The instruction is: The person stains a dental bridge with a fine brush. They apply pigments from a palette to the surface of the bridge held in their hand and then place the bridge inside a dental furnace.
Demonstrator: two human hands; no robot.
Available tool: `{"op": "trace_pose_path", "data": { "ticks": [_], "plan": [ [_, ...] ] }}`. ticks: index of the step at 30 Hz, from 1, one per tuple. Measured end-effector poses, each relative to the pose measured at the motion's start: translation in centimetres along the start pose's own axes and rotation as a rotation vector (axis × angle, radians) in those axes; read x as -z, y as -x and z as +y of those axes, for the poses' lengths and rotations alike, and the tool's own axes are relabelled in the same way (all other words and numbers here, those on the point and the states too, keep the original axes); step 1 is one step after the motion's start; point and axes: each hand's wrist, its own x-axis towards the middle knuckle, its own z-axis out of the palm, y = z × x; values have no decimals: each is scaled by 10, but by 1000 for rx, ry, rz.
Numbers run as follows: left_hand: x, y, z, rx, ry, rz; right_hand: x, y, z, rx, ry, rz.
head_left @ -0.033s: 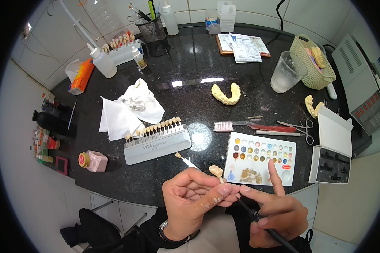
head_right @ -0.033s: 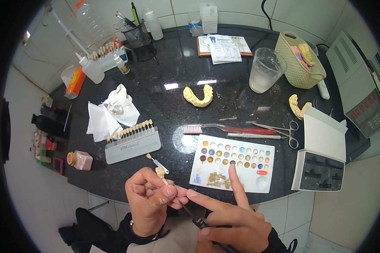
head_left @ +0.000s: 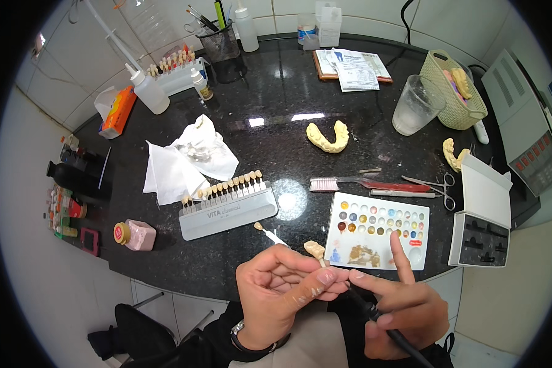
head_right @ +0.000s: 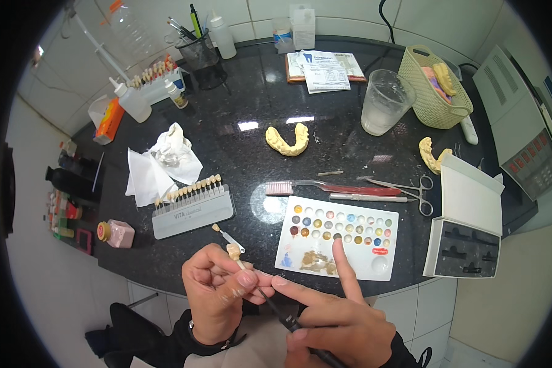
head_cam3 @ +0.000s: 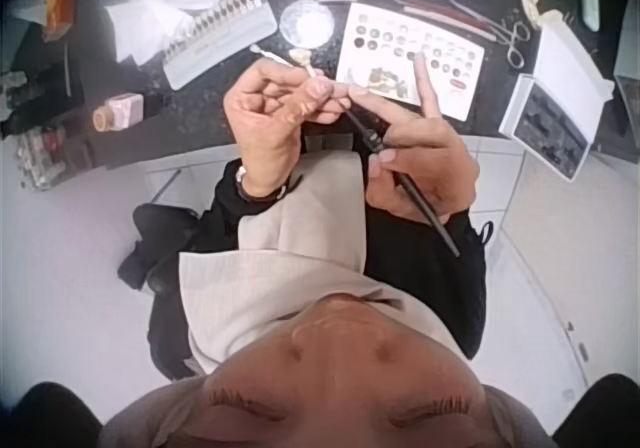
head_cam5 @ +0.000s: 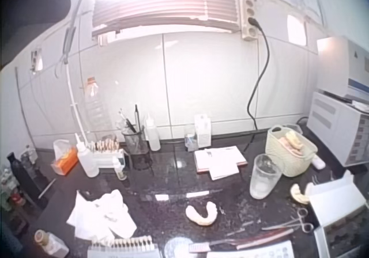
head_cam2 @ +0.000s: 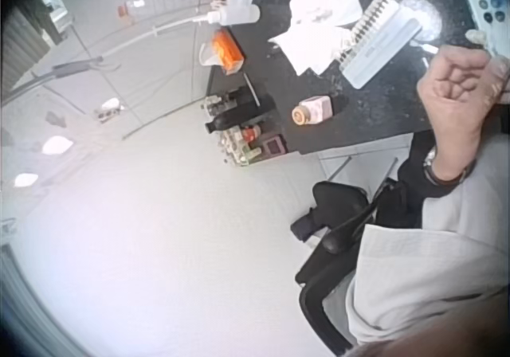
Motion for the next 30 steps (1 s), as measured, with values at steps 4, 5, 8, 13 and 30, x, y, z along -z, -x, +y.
{"op": "trace_pose_path", "data": {
  "ticks": [4,5,8,13,30],
  "plan": [
    [2,2,-4,-70,-45,-12,1,-6,0,-18,13,-11],
    [3,2,-5,-100,-55,-14,-1,-7,-1,-23,33,-17],
    [3,3,-5,-131,-71,-17,-6,-6,1,-24,100,27],
    [5,2,-6,-125,-50,-58,-10,-4,2,-50,126,74],
    [7,3,-7,-126,-81,-22,-4,-8,2,-35,127,-46]
  ]
}}
